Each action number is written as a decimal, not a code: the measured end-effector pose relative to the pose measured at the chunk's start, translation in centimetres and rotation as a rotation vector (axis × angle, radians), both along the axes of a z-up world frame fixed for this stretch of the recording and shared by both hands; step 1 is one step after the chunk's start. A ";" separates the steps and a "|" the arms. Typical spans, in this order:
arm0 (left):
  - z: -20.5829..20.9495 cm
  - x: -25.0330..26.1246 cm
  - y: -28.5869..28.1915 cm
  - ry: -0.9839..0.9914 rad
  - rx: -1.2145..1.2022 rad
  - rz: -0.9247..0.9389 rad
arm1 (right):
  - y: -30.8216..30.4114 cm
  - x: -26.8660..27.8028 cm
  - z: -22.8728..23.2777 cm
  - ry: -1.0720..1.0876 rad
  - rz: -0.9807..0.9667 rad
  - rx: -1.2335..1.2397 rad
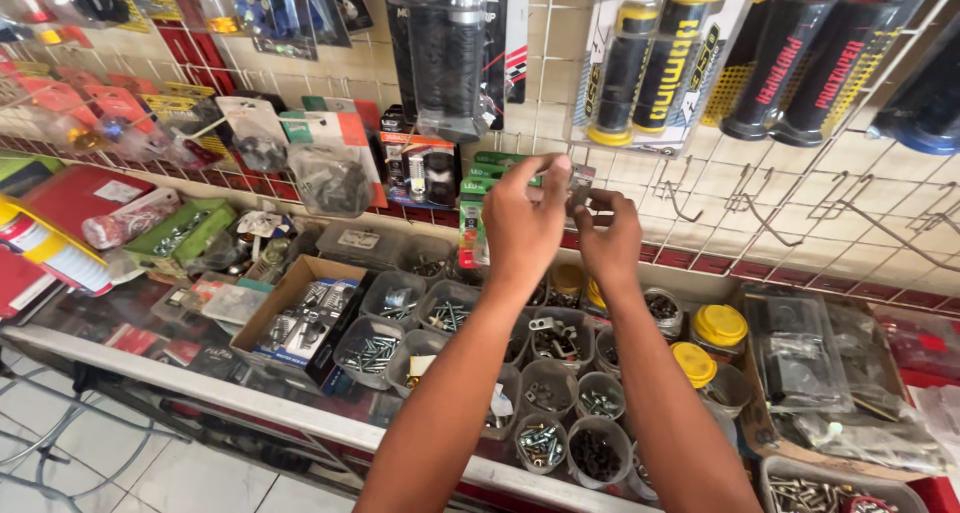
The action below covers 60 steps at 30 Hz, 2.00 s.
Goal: The person picks up several packaged motorcycle light bulbs and small parts boxes from one counter and places them onto a glass display case.
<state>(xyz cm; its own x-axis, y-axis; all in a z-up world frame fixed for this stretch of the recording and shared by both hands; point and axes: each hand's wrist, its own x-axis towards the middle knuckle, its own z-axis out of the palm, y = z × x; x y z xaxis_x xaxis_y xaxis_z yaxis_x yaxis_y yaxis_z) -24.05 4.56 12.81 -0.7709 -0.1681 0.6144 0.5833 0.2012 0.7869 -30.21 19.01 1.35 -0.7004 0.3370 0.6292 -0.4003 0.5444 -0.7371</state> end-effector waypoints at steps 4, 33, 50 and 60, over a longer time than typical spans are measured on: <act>-0.3 -1.2 0.2 -0.068 0.093 -0.098 | -0.5 -0.7 -0.6 0.005 -0.015 0.004; -0.4 -3.5 -0.3 -0.241 0.089 -0.430 | -2.9 10.9 8.4 0.039 0.503 -0.700; -0.2 0.2 -1.6 -0.372 0.198 -0.531 | -3.7 12.2 7.6 -0.010 0.476 -0.774; -7.4 6.3 -1.1 -0.202 0.137 -0.314 | -2.8 14.8 3.0 -0.078 0.443 -0.826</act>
<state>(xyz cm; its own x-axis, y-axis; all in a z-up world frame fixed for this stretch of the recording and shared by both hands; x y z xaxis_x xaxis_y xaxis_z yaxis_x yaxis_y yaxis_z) -17.76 3.44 5.39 -0.9006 0.0253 0.4338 0.4309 -0.0768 0.8991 -15.40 16.16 4.34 -0.9018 0.3483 0.2559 -0.3792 -0.3535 -0.8551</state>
